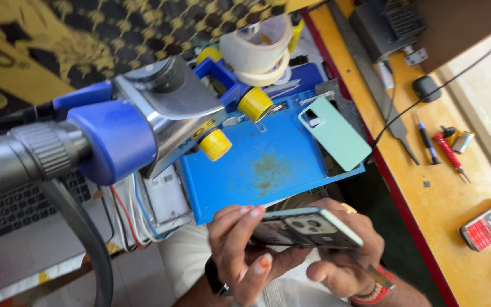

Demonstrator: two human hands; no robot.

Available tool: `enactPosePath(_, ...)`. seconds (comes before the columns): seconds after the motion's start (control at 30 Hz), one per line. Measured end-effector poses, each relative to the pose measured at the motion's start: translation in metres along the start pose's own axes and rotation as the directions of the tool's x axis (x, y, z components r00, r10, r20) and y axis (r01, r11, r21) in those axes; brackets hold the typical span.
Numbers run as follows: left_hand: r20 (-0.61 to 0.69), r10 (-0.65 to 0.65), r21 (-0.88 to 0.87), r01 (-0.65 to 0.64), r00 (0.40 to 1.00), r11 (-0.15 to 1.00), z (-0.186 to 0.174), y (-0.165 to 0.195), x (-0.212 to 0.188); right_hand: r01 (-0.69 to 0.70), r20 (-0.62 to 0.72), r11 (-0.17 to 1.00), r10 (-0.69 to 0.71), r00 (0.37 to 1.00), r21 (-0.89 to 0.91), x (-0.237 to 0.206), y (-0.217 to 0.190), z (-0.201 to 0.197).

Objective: The person repairs a disassembled smartphone at a workbench, using tweezers to work on the internal components near the camera module while the phone lies open on a blue mat. They steady the phone with one hand and reposition it as they work, with a microscope positioned over the workspace.

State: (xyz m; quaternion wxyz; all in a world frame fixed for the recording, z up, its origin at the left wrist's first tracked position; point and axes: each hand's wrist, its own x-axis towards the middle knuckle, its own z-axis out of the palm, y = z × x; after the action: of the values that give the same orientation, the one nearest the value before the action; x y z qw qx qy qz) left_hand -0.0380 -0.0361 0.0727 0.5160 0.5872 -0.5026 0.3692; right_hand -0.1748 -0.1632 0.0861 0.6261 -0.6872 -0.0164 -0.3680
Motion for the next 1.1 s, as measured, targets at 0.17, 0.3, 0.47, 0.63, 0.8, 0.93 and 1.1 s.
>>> enactPosePath(0.17, 0.221, -0.186, -0.142, 0.22, 0.957, 0.965, 0.004, 0.006, -0.006, -0.209, -0.27, 0.954, 0.147, 0.951, -0.217, -0.016, 0.009, 0.005)
enactPosePath(0.3, 0.362, -0.219, -0.139, 0.285, 0.906, 0.948, 0.008, 0.011, -0.022, -0.447, -0.411, 0.889, 0.444, 0.796, 0.094, -0.029, 0.02, -0.005)
enactPosePath(0.47, 0.432, -0.272, -0.15, 0.366, 0.86, 0.918, -0.014, 0.004, -0.055, -0.349, -0.464, 0.787, 0.592, 0.659, 0.509, -0.042, 0.033, -0.018)
enactPosePath(0.63, 0.531, -0.305, 0.01, 0.354, 0.79, 0.935, -0.039, -0.011, -0.066, -0.344, -0.527, 0.87, 0.489, 0.695, 0.353, -0.038, 0.028, -0.022)
enactPosePath(0.8, 0.668, -0.191, -0.005, 0.26, 0.72, 0.965, -0.04, -0.013, -0.051, -0.439, -0.69, 0.834, 0.533, 0.49, 0.333, -0.032, 0.026, -0.023)
enactPosePath(0.93, 0.799, -0.105, -0.027, 0.21, 0.593, 0.977, -0.021, -0.009, -0.043, -0.288, -0.599, 0.856, 0.508, 0.619, 0.429, -0.043, 0.033, -0.036)
enactPosePath(1.1, 0.903, -0.115, 0.017, 0.234, 0.414, 0.972, 0.002, -0.006, -0.051, -0.268, -0.618, 0.893, 0.444, 0.648, 0.361, -0.064, 0.041, -0.058)
